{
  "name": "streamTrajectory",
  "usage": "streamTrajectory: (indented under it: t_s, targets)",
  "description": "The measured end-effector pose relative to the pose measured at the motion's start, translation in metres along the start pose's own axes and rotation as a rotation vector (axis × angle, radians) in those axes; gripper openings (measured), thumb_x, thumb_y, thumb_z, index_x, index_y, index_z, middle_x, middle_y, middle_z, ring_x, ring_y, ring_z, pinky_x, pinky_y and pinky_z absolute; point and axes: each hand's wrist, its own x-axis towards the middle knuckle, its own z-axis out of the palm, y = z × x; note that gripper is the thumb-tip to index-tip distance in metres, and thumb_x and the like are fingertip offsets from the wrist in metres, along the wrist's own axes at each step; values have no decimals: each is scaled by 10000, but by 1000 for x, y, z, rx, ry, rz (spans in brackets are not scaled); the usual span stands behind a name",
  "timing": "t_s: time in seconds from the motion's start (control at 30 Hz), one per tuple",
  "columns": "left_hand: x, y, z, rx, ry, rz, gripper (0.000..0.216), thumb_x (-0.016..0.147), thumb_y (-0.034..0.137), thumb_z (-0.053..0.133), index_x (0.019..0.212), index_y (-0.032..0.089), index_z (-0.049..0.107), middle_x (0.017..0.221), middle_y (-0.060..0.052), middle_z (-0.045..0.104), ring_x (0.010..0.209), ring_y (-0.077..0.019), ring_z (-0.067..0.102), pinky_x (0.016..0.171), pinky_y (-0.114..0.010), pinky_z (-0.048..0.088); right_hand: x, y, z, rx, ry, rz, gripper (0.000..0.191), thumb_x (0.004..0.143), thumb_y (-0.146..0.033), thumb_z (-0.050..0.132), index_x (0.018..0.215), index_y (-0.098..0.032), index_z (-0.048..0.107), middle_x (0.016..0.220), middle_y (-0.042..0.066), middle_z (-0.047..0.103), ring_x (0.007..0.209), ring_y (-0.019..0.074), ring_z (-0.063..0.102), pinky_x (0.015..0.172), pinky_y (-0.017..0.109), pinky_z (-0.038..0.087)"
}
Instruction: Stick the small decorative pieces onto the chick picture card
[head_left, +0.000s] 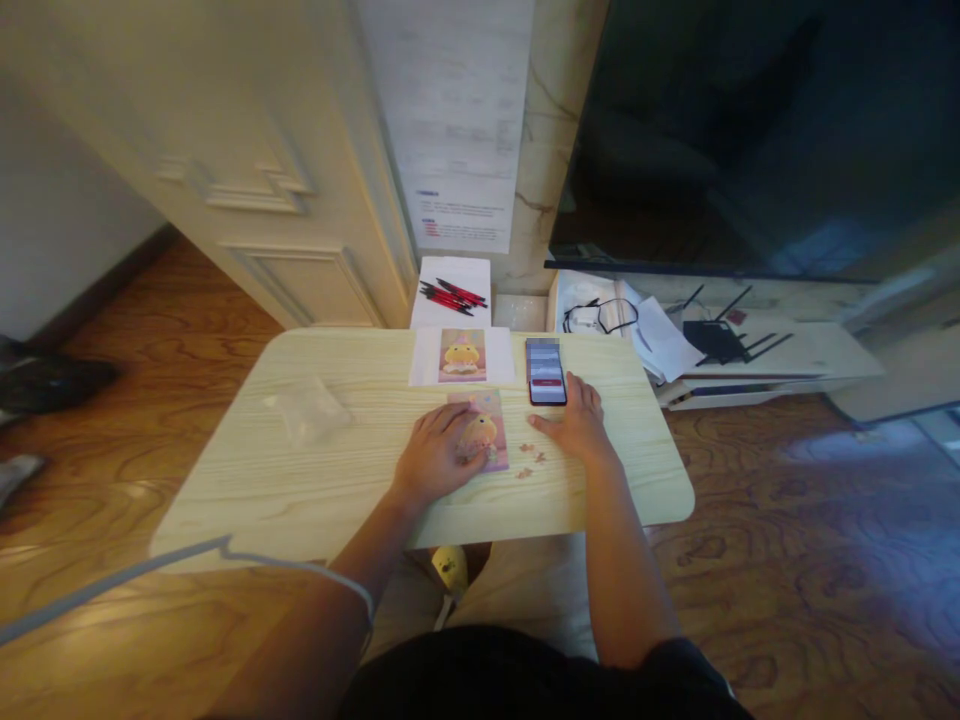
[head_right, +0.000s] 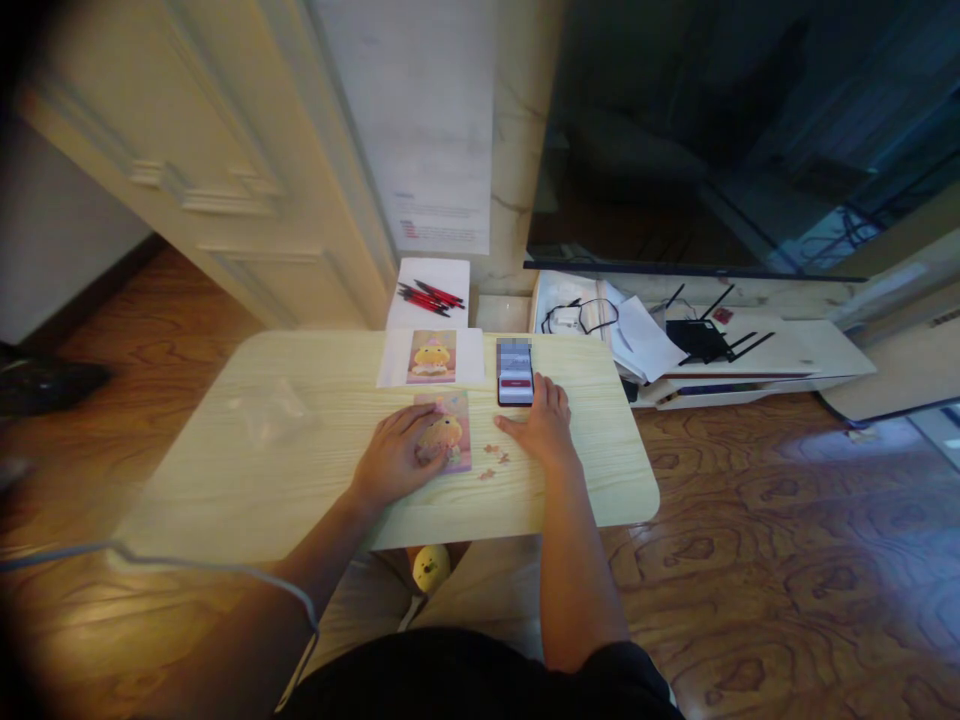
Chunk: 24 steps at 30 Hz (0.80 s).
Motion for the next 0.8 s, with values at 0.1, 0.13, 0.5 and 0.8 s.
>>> streamTrajectory:
  t_s: [0.1,0.13,0.5,0.8]
  targets:
    - [0,0,1,-1,4,-10,527,868,470,644,1353,268,606,1456,-84,598,1358,-308,540,1143,-490,428,1,0,0,-7,-4,-3,1123,753,-687,732,1613,-159,241,1599,190,379,1492,384,301,1222,559,277]
    - [0,0,1,-2,5,-10,524,869,470,643,1350,266,608,1455,-83,599,1358,-306,540,1145,-489,427,1,0,0,-9,-8,6,1122,752,-686,732,1615,-165,239,1605,189,372,1493,391,298,1218,570,277]
    - [0,1,-1,-5,-2,-1,535,874,480,642,1361,261,604,1460,-86,599,1370,-309,531,1139,-497,432,1,0,1,-5,-5,3,1119,745,-669,748,1611,-176,240,1605,192,367,1499,383,281,1217,573,277]
    - [0,-1,0,-15,-11,-10,551,856,475,655,1365,271,599,1467,-84,594,1380,-316,522,1142,-499,428,2,2,1,-4,-25,26,1133,735,-700,735,1616,-189,238,1622,179,346,1505,397,275,1219,589,270]
